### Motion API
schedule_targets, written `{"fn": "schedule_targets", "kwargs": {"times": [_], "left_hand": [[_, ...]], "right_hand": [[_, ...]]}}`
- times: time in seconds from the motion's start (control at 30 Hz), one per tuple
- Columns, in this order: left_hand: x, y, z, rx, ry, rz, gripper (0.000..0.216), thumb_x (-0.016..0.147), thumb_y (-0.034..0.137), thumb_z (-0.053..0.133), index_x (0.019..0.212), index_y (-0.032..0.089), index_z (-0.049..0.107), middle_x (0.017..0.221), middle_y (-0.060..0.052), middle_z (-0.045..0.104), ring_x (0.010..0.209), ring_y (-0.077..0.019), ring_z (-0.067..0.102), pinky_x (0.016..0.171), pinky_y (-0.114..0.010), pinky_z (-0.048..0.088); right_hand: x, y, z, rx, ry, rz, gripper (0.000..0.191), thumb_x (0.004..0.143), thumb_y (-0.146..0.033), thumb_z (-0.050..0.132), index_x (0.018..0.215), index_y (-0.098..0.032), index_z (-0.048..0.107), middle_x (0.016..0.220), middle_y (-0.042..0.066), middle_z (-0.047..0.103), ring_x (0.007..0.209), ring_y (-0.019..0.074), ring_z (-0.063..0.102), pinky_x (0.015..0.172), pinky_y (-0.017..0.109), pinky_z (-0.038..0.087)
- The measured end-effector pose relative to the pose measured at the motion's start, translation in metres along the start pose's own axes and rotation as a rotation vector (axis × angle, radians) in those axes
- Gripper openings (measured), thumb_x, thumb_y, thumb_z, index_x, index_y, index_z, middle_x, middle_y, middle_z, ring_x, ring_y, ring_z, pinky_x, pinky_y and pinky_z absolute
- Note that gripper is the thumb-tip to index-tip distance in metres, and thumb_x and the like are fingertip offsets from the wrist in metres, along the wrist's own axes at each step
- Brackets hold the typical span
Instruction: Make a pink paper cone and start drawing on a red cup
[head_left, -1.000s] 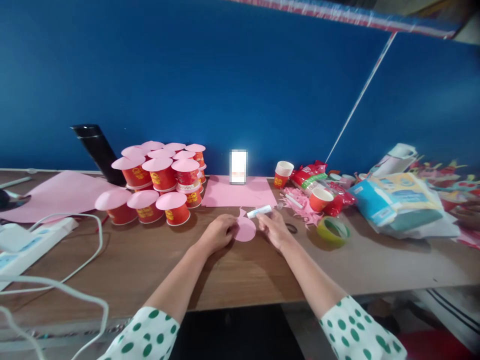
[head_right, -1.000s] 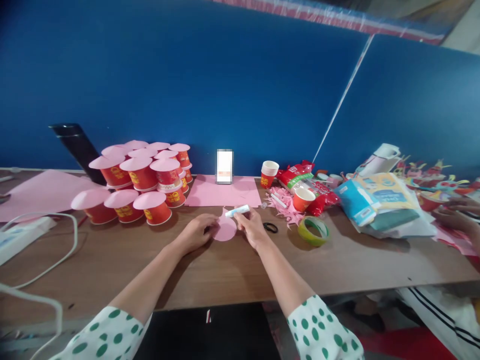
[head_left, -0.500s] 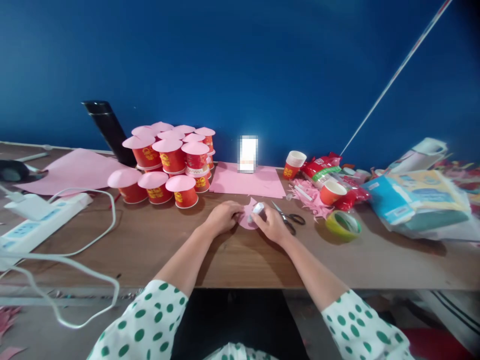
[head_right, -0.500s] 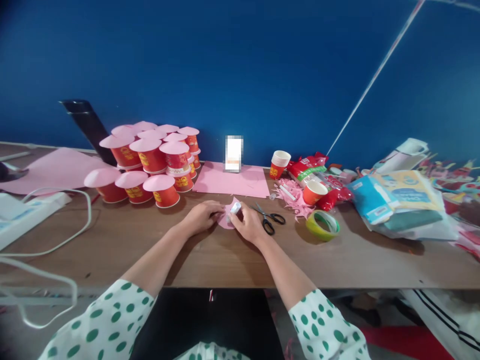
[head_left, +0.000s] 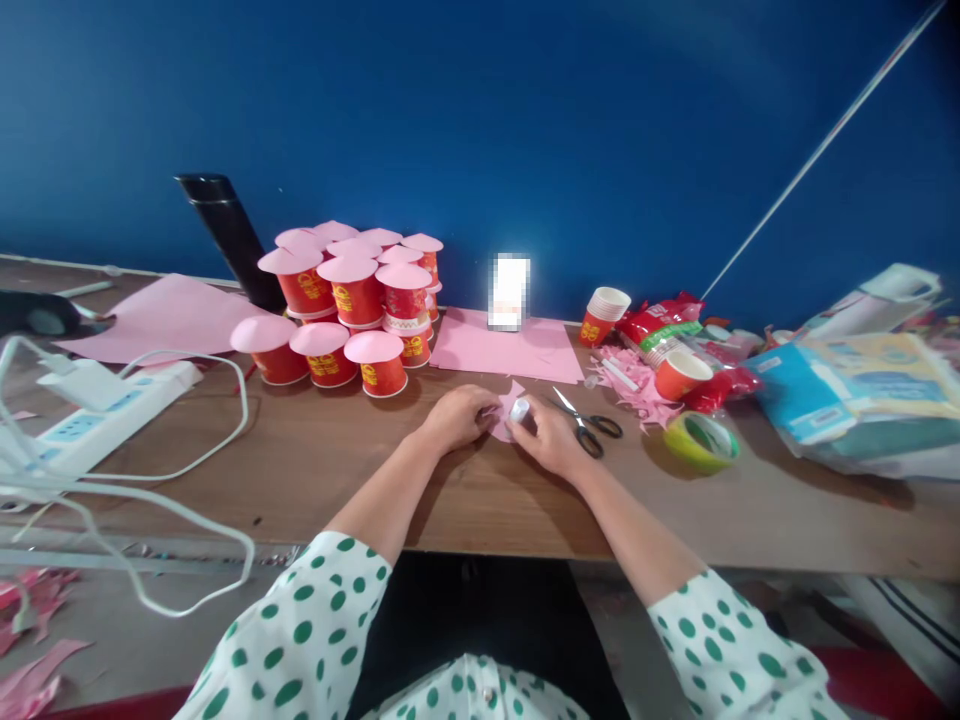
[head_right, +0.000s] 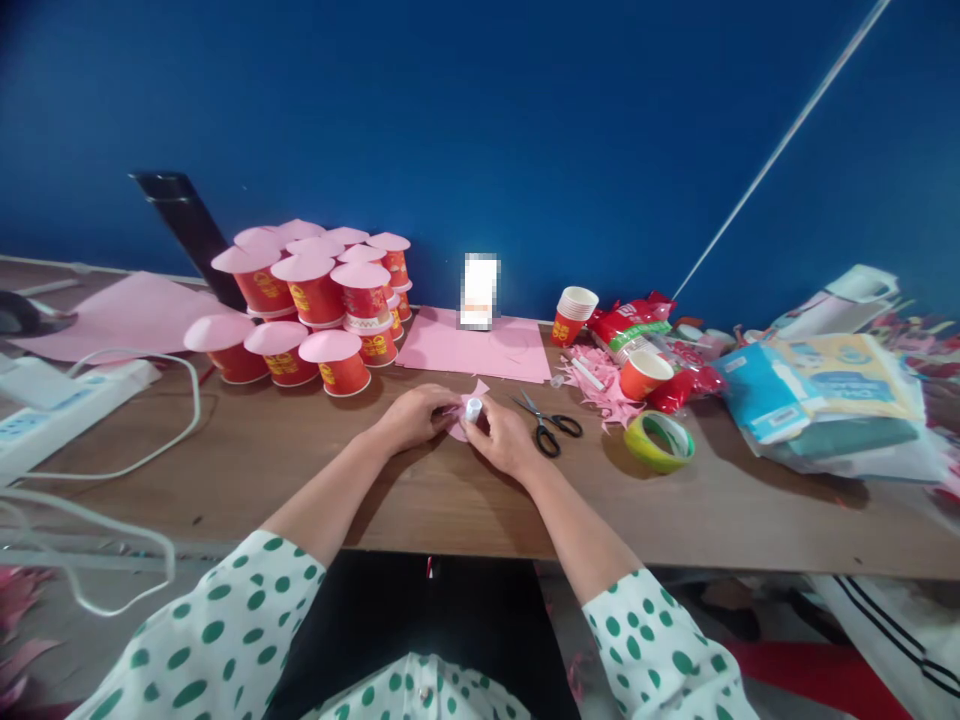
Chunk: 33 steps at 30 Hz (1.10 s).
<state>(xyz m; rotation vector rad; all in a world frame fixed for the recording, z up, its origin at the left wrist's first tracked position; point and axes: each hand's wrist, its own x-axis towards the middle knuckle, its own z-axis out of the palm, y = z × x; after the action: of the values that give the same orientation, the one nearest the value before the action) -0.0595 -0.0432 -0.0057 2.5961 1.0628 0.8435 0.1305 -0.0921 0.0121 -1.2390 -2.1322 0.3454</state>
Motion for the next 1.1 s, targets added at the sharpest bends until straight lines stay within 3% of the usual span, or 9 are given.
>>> {"fn": "schedule_targets", "kwargs": {"times": [0.2,0.6,0.73,0.83,0.93,1.1], "left_hand": [[0.000,-0.004,0.003,-0.023,0.014,0.028,0.017,0.078,0.023,0.058,0.090,0.022,0.070,0.099,-0.004,0.070,0.095,-0.0192,0.061,0.086,-0.031,0.046],[0.000,0.001,-0.002,-0.015,-0.009,0.000,0.019,0.079,0.025,0.057,0.090,0.021,0.071,0.104,-0.005,0.070,0.098,-0.0189,0.061,0.088,-0.030,0.047],[0.001,0.002,-0.003,-0.019,-0.018,-0.001,0.019,0.080,0.025,0.056,0.090,0.021,0.071,0.103,-0.004,0.070,0.098,-0.0188,0.061,0.089,-0.031,0.046],[0.001,0.003,-0.003,-0.012,-0.024,-0.027,0.019,0.080,0.026,0.056,0.092,0.022,0.071,0.103,-0.004,0.070,0.098,-0.0189,0.061,0.088,-0.031,0.047],[0.001,0.003,-0.003,-0.012,-0.026,-0.028,0.019,0.080,0.027,0.056,0.091,0.023,0.071,0.104,-0.003,0.070,0.099,-0.0190,0.061,0.088,-0.031,0.047],[0.001,0.001,-0.002,-0.021,-0.023,-0.001,0.018,0.079,0.026,0.058,0.089,0.022,0.071,0.102,-0.005,0.070,0.097,-0.0192,0.061,0.087,-0.031,0.047]], "right_hand": [[0.002,0.000,-0.001,0.041,-0.075,-0.055,0.006,0.086,-0.025,0.048,0.088,-0.021,0.052,0.080,0.003,0.062,0.068,0.0167,0.055,0.064,0.025,0.040],[0.000,0.004,-0.004,0.143,-0.091,-0.026,0.011,0.084,-0.030,0.050,0.079,-0.021,0.049,0.069,-0.001,0.055,0.063,0.0149,0.050,0.064,0.026,0.040],[-0.001,0.008,-0.005,0.344,-0.043,0.056,0.017,0.084,-0.035,0.050,0.076,-0.020,0.049,0.068,0.000,0.058,0.061,0.0143,0.051,0.062,0.026,0.042],[-0.001,0.011,-0.004,0.510,0.042,0.160,0.019,0.086,-0.038,0.047,0.085,-0.020,0.051,0.069,0.001,0.061,0.059,0.0143,0.054,0.058,0.027,0.045],[-0.002,0.009,-0.002,0.414,0.063,0.139,0.021,0.084,-0.038,0.051,0.092,-0.019,0.055,0.077,0.003,0.063,0.064,0.0157,0.057,0.062,0.028,0.047],[-0.003,0.000,-0.002,0.141,0.029,0.021,0.016,0.082,-0.036,0.058,0.083,-0.019,0.058,0.076,0.003,0.064,0.068,0.0169,0.056,0.065,0.026,0.043]]}}
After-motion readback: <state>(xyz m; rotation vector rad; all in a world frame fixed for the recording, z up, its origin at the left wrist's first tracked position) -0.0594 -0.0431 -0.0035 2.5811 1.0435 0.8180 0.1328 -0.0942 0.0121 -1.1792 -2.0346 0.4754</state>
